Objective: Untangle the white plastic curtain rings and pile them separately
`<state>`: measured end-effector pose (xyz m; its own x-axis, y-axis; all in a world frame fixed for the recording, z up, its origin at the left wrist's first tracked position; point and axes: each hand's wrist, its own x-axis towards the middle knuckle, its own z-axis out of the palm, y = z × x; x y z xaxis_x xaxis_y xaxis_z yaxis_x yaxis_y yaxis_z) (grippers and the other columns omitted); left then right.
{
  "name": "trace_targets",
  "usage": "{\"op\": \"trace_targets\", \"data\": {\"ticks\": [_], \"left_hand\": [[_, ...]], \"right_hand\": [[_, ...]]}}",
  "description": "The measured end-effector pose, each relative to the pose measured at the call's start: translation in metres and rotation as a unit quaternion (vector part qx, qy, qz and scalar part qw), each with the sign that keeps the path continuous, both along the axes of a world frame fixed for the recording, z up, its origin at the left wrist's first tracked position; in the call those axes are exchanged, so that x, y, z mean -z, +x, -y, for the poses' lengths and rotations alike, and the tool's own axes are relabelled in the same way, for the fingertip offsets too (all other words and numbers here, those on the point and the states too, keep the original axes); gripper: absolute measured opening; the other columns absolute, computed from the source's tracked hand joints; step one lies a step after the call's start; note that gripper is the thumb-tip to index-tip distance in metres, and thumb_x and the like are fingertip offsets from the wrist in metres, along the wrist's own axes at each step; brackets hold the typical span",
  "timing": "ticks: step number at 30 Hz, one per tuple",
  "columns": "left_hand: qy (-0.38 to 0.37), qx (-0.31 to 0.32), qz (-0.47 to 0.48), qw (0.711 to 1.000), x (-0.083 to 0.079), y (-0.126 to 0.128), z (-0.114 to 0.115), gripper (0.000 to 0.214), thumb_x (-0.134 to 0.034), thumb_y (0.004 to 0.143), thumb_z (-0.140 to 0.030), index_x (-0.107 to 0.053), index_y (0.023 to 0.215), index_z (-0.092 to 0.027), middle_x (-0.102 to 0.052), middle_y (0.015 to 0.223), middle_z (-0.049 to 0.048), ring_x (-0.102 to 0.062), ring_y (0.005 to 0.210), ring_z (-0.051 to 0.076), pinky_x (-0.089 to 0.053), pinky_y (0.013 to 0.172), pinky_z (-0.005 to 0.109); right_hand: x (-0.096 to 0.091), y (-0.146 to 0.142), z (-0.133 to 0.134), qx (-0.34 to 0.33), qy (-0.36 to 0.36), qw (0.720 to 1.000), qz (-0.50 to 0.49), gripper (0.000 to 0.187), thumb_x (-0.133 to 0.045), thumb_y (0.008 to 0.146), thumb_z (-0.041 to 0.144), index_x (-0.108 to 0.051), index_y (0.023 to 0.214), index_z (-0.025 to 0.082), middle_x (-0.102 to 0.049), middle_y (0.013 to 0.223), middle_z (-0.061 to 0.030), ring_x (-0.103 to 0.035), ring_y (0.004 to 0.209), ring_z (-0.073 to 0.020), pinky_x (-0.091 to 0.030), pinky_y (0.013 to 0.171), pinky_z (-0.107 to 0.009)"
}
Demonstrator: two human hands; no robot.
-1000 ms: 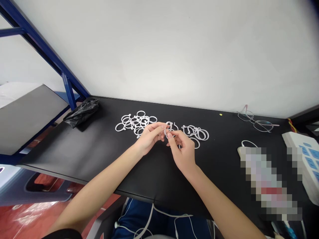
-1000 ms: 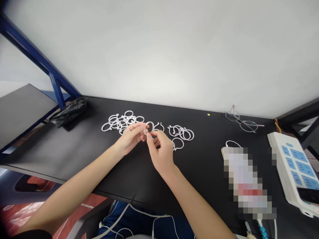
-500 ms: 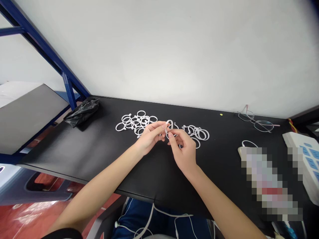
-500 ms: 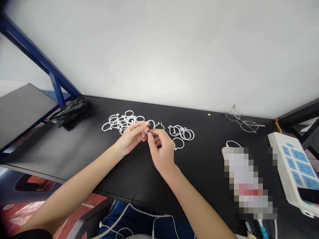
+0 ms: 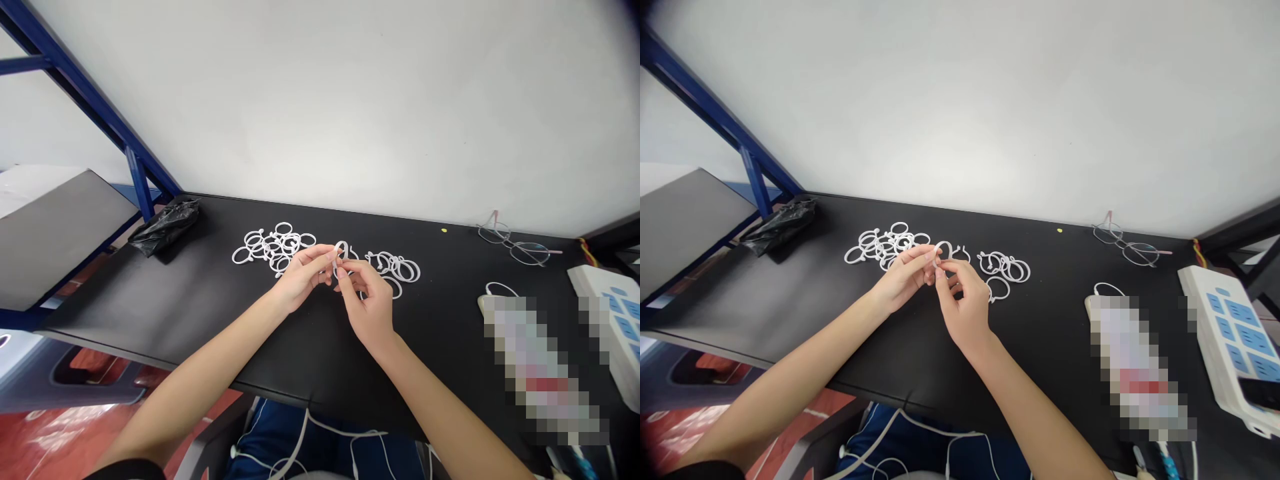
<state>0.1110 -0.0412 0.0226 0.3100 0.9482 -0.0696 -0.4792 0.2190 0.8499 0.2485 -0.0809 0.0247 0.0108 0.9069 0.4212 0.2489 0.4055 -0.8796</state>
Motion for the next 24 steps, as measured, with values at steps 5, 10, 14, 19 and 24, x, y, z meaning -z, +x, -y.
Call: {"op": "trace_targets", "data": {"ticks": [5, 10, 14, 19, 24], "left_hand": [[-0.011, -0.010, -0.005, 1.000, 0.0006, 0.0005, 0.0001, 0.021, -0.076, 0.075, -0.031, -0.072, 0.091, -0.017, -0.066, 0.080, 0.0006, -0.051, 0.058, 0.004, -0.044, 0.053, 0.017], [-0.009, -0.004, -0.006, 1.000, 0.0017, 0.0009, -0.0002, 0.020, -0.076, 0.076, -0.030, -0.073, 0.091, -0.017, -0.067, 0.081, 0.0008, -0.050, 0.057, 0.003, -0.044, 0.053, 0.016], [-0.006, -0.006, -0.014, 1.000, 0.0020, 0.0010, 0.0003, 0.022, -0.077, 0.074, -0.030, -0.073, 0.092, -0.017, -0.068, 0.082, 0.0014, -0.050, 0.057, 0.004, -0.043, 0.054, 0.017], [-0.020, 0.000, -0.012, 1.000, -0.0006, 0.0020, 0.0016, 0.022, -0.076, 0.074, -0.030, -0.073, 0.091, -0.015, -0.066, 0.079, 0.0012, -0.051, 0.058, 0.004, -0.044, 0.054, 0.017], [-0.036, 0.007, 0.010, 0.999, -0.0034, 0.0025, 0.0009, 0.025, -0.071, 0.078, -0.036, -0.072, 0.085, -0.012, -0.058, 0.064, -0.0014, -0.048, 0.052, 0.005, -0.043, 0.051, 0.018]], "right_hand": [[0.0012, 0.0001, -0.0008, 0.004, -0.003, 1.000, 0.000, 0.010, -0.056, 0.091, 0.024, -0.064, 0.095, 0.021, -0.070, 0.096, -0.0047, -0.067, 0.064, -0.0131, -0.057, 0.057, -0.027], [0.0013, 0.0004, -0.0010, 0.009, -0.003, 1.000, 0.006, 0.009, -0.056, 0.090, 0.025, -0.064, 0.094, 0.021, -0.070, 0.087, -0.0036, -0.067, 0.061, -0.0135, -0.057, 0.057, -0.027], [0.0006, 0.0007, -0.0005, 0.012, -0.007, 1.000, 0.010, 0.010, -0.056, 0.091, 0.026, -0.064, 0.093, 0.020, -0.071, 0.084, -0.0032, -0.066, 0.059, -0.0134, -0.056, 0.056, -0.027], [-0.0007, 0.0012, -0.0004, 0.016, 0.007, 1.000, 0.011, 0.007, -0.057, 0.090, 0.024, -0.064, 0.089, 0.021, -0.069, 0.078, -0.0015, -0.065, 0.057, -0.0127, -0.054, 0.054, -0.025], [-0.0007, 0.0003, -0.0004, 0.015, 0.012, 0.999, 0.031, 0.007, -0.058, 0.089, 0.024, -0.064, 0.086, 0.021, -0.067, 0.076, -0.0018, -0.064, 0.060, -0.0134, -0.055, 0.055, -0.027]]}}
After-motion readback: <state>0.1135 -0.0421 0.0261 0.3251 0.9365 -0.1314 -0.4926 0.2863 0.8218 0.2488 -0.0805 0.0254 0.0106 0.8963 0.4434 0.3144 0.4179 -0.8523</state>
